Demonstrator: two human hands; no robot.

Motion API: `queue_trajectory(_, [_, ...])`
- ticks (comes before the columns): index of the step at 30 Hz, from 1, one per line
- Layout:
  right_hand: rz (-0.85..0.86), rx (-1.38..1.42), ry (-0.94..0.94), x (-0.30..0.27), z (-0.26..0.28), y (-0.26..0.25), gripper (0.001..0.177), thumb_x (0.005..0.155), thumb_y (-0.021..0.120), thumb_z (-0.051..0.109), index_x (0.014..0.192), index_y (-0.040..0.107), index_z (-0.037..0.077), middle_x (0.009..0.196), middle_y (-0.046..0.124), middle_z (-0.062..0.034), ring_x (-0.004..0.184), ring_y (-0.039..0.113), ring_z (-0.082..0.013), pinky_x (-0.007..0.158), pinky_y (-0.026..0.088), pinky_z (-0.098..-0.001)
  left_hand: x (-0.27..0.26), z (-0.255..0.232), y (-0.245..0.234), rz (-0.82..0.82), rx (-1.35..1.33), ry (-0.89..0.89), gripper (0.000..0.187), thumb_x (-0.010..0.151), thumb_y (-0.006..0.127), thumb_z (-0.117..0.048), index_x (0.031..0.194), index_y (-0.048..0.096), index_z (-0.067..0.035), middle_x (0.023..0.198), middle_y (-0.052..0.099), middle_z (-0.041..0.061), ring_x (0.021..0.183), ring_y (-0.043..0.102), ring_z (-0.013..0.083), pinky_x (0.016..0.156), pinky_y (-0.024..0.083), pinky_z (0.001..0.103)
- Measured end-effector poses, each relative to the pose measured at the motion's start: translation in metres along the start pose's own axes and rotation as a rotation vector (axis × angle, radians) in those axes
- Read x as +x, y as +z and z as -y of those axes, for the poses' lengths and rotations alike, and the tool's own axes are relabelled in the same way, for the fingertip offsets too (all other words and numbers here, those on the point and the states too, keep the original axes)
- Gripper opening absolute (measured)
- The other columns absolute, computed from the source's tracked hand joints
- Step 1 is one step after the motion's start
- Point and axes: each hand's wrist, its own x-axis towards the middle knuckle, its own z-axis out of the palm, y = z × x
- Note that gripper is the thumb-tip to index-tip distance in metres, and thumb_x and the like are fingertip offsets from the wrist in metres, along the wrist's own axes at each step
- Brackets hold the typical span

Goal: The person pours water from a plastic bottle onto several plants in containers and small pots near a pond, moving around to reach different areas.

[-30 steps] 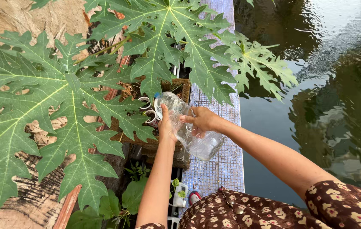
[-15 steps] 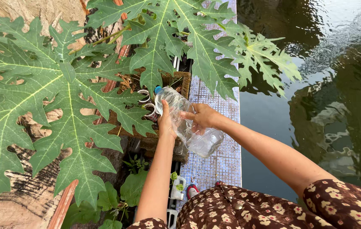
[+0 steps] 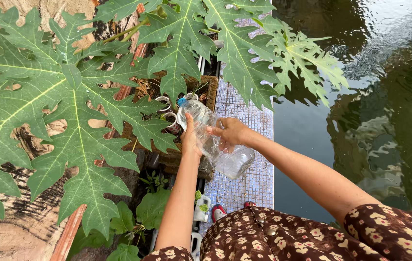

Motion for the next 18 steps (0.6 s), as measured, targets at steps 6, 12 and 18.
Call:
queue_trajectory(6, [0.012,-0.001,0.008,0.006,-0.007,0.003,0.056,0.090,0.069,0.052,0.107,0.061,-0.001,0.073,0.071,-0.0172,0.064,0.077,-0.0260,0.051,0.065,-0.0388,0.004,0.005,-0.008,-0.036,0.037,-0.009,0.106,0.068,0.072,-0.076,0.132,0.056,0.006,0.115,0.067,0.013,0.100,0.068,0.0223,0.086,0.059,0.040])
queue_trajectory(12, [0.025,0.026,0.020,0.008,-0.010,0.006,0.057,0.089,0.069,0.052,0.109,0.060,-0.001,0.072,0.070,-0.0183,0.061,0.076,-0.0269,0.050,0.064,-0.0397,0.007,0.008,-0.011,-0.035,0.017,-0.033,0.106,0.068,0.073,-0.076,0.130,0.057,0.008,0.112,0.068,0.015,0.099,0.068,0.0238,0.084,0.059,0.039])
queue_trajectory(18, [0.028,-0.019,-0.001,0.006,-0.011,0.007,0.058,0.092,0.066,0.052,0.108,0.061,-0.002,0.072,0.070,-0.0175,0.064,0.078,-0.0253,0.050,0.066,-0.0375,0.003,0.010,-0.013,-0.037,0.029,-0.042,0.104,0.068,0.073,-0.077,0.128,0.059,0.006,0.108,0.068,0.014,0.091,0.068,0.0207,0.074,0.060,0.034])
